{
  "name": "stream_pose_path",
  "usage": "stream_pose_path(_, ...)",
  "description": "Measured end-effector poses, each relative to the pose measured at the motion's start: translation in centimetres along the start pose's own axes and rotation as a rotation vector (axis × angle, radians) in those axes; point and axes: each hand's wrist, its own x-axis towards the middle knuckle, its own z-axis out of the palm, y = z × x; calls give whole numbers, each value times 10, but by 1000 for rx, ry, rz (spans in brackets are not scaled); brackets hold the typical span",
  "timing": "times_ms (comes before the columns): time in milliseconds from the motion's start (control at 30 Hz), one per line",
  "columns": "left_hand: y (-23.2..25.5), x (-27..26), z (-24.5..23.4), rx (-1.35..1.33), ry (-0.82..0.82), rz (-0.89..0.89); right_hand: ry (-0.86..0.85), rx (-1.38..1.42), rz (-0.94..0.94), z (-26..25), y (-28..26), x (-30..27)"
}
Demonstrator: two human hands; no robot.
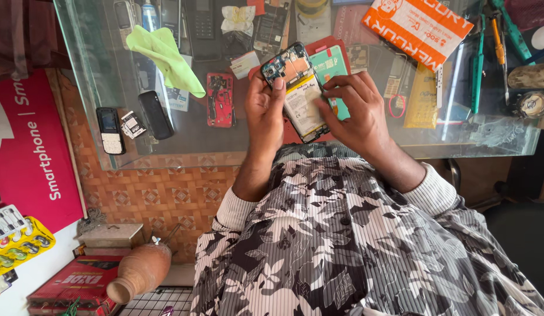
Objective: The person disassembles a mobile phone by removing the back panel and battery, then installs a new battery and screen component, and reassembles the device.
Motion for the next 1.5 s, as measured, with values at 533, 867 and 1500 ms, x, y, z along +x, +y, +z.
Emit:
stream_pose_path(533,-4,-2,9,324,40,175,29,198,111,21,9,-16)
stream_pose_path(867,-7,-2,9,295,72,136,119,206,107,26,10,-17)
stream_pose_path(1500,-1,10,-29,596,186,69,429,71,548,-38,202,-87)
